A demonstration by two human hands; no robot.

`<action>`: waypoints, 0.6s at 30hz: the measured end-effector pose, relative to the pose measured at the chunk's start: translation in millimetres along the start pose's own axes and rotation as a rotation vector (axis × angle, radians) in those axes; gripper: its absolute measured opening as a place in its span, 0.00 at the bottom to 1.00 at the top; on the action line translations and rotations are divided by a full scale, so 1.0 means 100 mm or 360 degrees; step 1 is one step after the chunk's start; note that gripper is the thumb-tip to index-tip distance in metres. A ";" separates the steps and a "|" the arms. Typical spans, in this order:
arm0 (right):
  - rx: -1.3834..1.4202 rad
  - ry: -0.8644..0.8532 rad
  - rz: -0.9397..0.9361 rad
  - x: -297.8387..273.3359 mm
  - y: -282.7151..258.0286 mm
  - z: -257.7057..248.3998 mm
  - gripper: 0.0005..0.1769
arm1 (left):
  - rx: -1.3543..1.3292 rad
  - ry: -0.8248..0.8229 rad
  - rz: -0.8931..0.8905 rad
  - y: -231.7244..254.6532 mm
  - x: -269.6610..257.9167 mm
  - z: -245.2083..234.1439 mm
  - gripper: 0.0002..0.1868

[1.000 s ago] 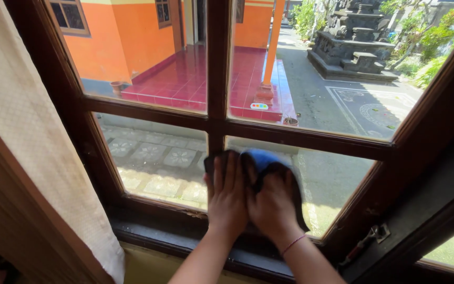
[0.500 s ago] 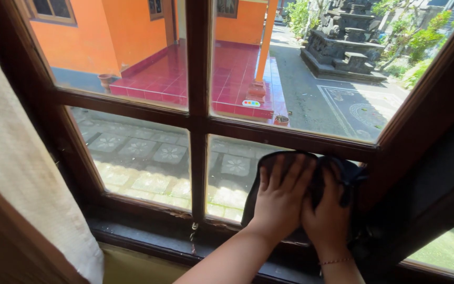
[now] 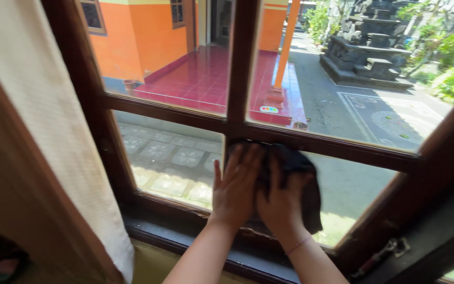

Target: The person wipes the lower panes of a multi-pane window using a blue cloth. They move the cloth back and forth across the glass and along the wooden frame, focusing on the bottom sections of the window.

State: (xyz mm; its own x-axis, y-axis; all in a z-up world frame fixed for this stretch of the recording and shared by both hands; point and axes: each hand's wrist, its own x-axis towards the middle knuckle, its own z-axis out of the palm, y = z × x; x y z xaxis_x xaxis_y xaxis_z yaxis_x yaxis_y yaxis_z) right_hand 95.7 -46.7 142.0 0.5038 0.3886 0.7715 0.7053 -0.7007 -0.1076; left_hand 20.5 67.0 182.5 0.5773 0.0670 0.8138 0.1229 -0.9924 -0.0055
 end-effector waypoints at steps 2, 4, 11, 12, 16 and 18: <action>0.0178 -0.0059 -0.0008 0.17 -0.31 -0.14 0.47 | 0.0161 -0.0007 -0.0038 -0.11 -0.08 0.05 0.38; 0.0345 -0.0127 -0.0016 0.27 -0.48 -0.27 0.44 | 0.0311 -0.0017 -0.0080 -0.17 -0.12 0.04 0.36; 0.0127 -0.0152 -0.0078 0.16 0.00 -0.53 0.38 | -0.0298 -0.0603 -0.0274 0.13 0.01 -0.11 0.49; 0.0062 -0.0158 -0.0045 0.17 0.10 -0.64 0.34 | -0.0298 -0.0431 -0.0220 0.21 0.04 -0.03 0.54; 0.0043 0.0236 -0.0291 0.01 0.51 -0.98 0.23 | -0.0481 -0.0094 -0.0116 0.74 0.08 0.03 0.41; -0.0213 0.0187 -0.0090 -0.15 0.75 -1.05 0.41 | -0.0654 0.0121 0.0034 0.98 0.10 0.02 0.41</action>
State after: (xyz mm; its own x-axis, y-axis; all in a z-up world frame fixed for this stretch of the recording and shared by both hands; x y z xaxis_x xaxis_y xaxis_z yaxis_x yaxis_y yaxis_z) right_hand 89.0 -167.6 188.0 0.3979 0.3627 0.8427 0.6544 -0.7560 0.0164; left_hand 39.9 -28.9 188.4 0.5134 0.0534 0.8565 -0.2298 -0.9531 0.1971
